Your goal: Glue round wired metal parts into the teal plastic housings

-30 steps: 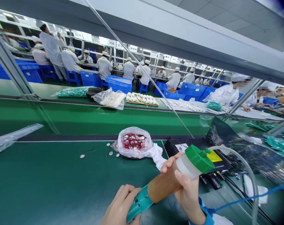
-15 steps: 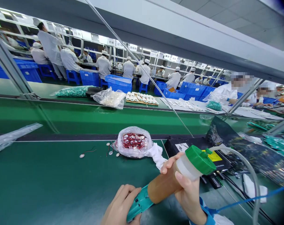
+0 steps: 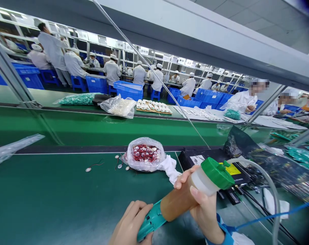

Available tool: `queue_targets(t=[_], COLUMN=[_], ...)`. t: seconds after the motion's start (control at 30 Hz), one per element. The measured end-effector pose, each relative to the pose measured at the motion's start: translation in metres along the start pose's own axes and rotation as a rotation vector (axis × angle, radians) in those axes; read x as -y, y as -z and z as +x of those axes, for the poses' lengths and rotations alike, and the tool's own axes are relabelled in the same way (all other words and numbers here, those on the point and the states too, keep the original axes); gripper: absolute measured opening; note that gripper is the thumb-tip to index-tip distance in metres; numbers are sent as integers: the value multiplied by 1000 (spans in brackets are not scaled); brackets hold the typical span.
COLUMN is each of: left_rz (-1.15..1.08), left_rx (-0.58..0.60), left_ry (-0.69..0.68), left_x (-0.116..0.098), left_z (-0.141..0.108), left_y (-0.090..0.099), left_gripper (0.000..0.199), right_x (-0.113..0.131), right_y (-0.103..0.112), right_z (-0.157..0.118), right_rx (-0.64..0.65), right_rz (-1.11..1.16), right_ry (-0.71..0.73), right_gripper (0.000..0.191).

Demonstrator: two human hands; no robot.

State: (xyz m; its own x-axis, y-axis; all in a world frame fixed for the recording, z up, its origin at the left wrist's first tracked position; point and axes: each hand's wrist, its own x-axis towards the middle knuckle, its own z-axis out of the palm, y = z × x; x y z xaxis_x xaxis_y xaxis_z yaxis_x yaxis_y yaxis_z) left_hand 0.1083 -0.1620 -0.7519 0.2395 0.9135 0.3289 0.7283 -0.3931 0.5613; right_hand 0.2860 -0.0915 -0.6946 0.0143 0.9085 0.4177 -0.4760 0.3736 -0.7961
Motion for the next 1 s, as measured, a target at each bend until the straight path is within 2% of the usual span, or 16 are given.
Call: queue_targets(t=[0.1, 0.23, 0.4, 0.6, 0.7, 0.87, 1.0], left_rz=[-13, -32, -55, -65, -64, -47, -42], left_rx=[13, 28, 36, -3, -17, -3, -6], left_ry=[12, 38, 55, 32, 26, 29, 14], left_x=[-1, -1, 2, 2, 1, 1, 1], left_z=[0, -1, -3, -2, -1, -2, -2], left_y=[0, 0, -2, -2, 0, 1, 0], left_gripper=[54, 55, 57, 57, 56, 56, 57], right_x=[-1, -4, 0, -1, 0, 2, 1], right_y=[2, 2, -1, -2, 0, 9, 9], right_z=[-1, -2, -2, -2, -1, 2, 3], right_rx=[7, 14, -27, -20, -25, 68, 72], right_rz=[2, 13, 0, -14, -23, -46, -49], right_ry=[-28, 41, -31, 13, -9, -5, 13], right_gripper=[30, 30, 34, 33, 34, 30, 30])
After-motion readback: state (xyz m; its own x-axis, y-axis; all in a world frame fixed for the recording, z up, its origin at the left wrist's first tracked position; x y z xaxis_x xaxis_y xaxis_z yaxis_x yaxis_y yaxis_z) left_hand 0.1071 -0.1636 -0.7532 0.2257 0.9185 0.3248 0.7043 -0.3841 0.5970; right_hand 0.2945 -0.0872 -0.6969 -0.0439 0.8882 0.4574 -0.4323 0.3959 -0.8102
